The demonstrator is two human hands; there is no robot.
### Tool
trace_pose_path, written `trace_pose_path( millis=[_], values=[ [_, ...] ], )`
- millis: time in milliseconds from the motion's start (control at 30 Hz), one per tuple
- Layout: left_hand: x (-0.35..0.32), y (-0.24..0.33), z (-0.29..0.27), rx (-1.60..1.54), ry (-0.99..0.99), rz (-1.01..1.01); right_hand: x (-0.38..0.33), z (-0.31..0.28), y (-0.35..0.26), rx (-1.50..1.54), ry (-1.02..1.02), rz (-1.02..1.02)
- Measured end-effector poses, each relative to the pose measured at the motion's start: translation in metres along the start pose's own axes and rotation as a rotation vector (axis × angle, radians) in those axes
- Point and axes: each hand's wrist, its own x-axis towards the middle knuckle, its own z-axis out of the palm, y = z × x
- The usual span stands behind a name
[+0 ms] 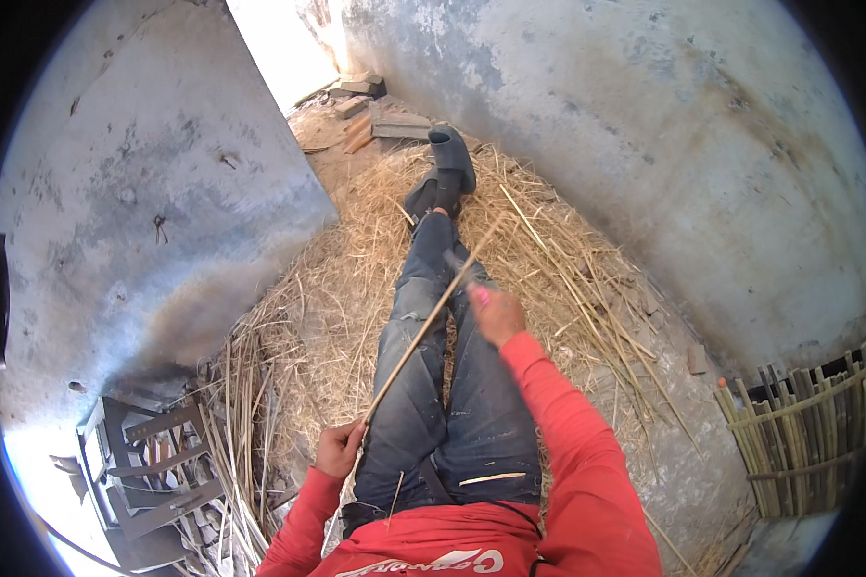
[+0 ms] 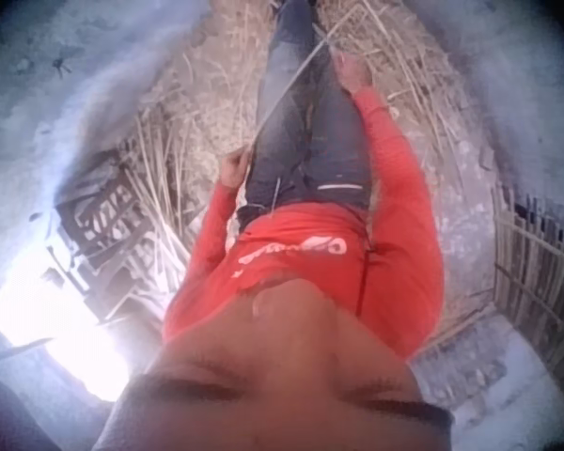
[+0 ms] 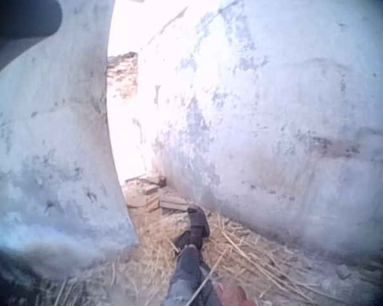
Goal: The person uses a small knife to shave and smooth the surface of a long, thin bamboo strip by holding the strip and repeatedly running the blade along its length.
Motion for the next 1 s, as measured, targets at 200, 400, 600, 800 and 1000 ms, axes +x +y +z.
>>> trace_pose_path(
  millis=[200, 400, 600, 800, 1000],
  values=[
    [0.002, 0.026, -0.005, -0.131, -0.132, -0.21, -0.053, -0.011, -0.069, -0.009, -0.186, -0.396],
    [0.0, 0.031, -0.02, -0.187, -0.149, -0.191, -0.075, 0.022, -0.063, -0.12, -0.247, -0.568],
    [-0.024, 0.017, -0.026, -0.054, -0.204, -0.197, 0.058, -0.035, 0.005, -0.093, -0.056, 0.034],
    [-0.015, 0.012, -0.025, -0.173, -0.194, -0.265, -0.004, 0.0, -0.054, -0.19, -0.085, -0.487],
    [-0.022, 0.01, -0.052, -0.063, -0.172, -0.184, 0.009, 0.019, -0.014, -0.438, -0.097, -0.718]
  ],
)
